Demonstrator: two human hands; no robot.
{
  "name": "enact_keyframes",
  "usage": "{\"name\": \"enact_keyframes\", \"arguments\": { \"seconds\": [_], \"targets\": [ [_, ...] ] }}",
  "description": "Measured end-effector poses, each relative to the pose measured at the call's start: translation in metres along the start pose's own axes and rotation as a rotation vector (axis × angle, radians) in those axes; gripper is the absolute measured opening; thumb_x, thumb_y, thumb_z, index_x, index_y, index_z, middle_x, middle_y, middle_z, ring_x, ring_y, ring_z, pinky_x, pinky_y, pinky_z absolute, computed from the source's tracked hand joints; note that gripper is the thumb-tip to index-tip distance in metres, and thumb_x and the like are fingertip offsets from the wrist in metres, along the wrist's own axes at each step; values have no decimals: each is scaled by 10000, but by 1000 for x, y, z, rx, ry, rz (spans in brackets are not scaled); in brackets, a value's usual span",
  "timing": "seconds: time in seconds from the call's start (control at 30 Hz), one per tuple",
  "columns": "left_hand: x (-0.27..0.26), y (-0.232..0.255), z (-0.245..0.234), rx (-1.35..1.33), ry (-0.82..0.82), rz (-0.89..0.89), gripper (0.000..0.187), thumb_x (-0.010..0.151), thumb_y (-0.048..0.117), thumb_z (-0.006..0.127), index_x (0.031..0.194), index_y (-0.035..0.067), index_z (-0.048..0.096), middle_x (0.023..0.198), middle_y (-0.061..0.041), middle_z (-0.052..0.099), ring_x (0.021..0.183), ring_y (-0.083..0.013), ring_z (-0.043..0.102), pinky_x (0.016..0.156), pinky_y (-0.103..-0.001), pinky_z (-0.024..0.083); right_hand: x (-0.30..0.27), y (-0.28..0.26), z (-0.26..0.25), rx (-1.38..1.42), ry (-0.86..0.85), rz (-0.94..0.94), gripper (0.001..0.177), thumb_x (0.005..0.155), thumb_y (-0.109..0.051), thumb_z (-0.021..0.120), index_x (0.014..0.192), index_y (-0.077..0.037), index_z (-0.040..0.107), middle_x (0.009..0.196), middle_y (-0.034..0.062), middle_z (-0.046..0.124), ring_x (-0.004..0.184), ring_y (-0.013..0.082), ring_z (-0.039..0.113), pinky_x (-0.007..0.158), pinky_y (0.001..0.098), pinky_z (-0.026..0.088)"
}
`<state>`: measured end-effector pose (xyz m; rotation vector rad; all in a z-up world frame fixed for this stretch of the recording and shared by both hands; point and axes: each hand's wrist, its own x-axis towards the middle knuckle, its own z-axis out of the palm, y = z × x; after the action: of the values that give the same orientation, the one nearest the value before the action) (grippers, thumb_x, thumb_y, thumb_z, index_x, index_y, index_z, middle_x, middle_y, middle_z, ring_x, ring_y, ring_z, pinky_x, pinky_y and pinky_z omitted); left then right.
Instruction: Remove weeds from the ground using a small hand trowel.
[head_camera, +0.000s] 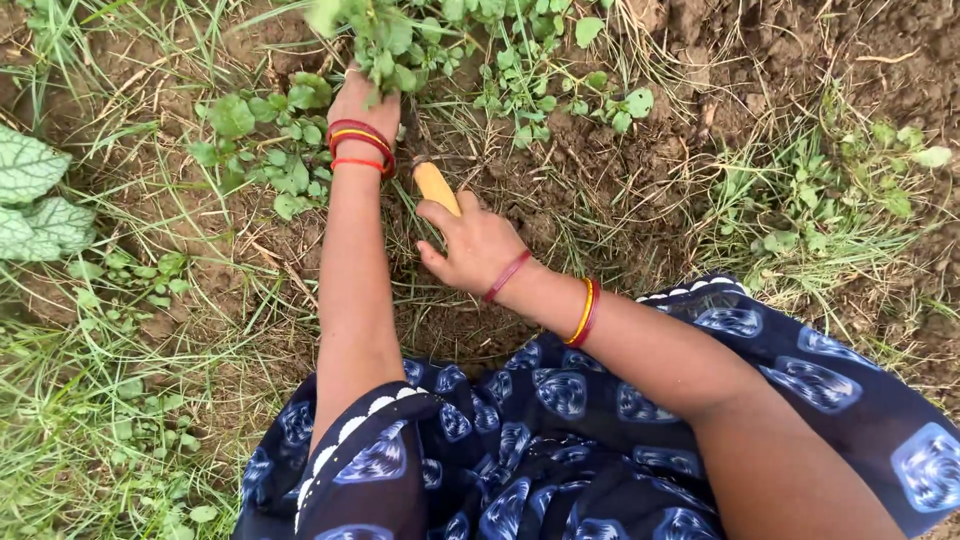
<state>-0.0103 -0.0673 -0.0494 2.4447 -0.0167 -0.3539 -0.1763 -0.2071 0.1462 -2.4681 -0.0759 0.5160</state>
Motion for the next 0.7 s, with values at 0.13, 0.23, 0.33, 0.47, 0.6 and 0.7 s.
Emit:
{"name": "enact_keyframes", "arguments": {
  "seconds": [0.13, 0.23, 0.33, 0.47, 0.6, 0.7],
  "targets": [
    [1, 6, 4, 55, -71, -156, 448, 928, 417, 698, 1149, 31, 645, 1055, -211, 732, 1016, -404, 683, 876, -474, 547, -5, 10, 9, -16, -28, 17, 446, 908, -380, 687, 1310, -221, 576, 1034, 217, 562, 706, 416, 673, 630, 518, 591],
    [-3, 0, 9, 68, -93, -183, 428, 953, 442, 667, 1094, 37, 681, 1049, -215, 727, 1013, -408, 681, 874, -474, 550, -8, 18, 13, -16, -31, 19, 435, 920, -357, 681, 1324, -237, 575, 1034, 204, 562, 705, 409, 674, 640, 516, 591],
    [-5, -8, 11, 32, -67, -95, 384, 974, 414, 627, 1088, 59, 716, 1062, -227, 716, 1001, -432, 665, 855, -494, 542, -12, 32, 23, -37, -28, 7, 421, 925, -326, 672, 1329, -259, 573, 1030, 198, 558, 701, 404, 675, 641, 514, 591],
    [-8, -3, 7, -57, -39, -55, 358, 972, 388, 608, 1061, 70, 747, 1022, -248, 707, 968, -467, 644, 817, -521, 530, -16, 56, 26, -61, -79, 22, 394, 952, -261, 637, 1333, -344, 577, 1046, 172, 556, 706, 394, 679, 653, 507, 595],
    [-28, -11, 9, -91, -51, -173, 397, 972, 424, 626, 992, 44, 738, 945, -274, 698, 923, -469, 656, 789, -513, 540, -18, 80, 29, -60, -74, 1, 460, 943, -202, 605, 1360, -390, 562, 1091, 174, 547, 714, 373, 684, 636, 495, 597],
    [-51, -40, 18, -90, -37, -218, 434, 977, 446, 641, 985, 23, 738, 913, -293, 697, 909, -464, 670, 779, -498, 549, -19, 96, 38, -91, -110, -12, 496, 975, -210, 600, 1409, -440, 530, 1079, 181, 538, 768, 369, 681, 700, 487, 598]
  ]
}}
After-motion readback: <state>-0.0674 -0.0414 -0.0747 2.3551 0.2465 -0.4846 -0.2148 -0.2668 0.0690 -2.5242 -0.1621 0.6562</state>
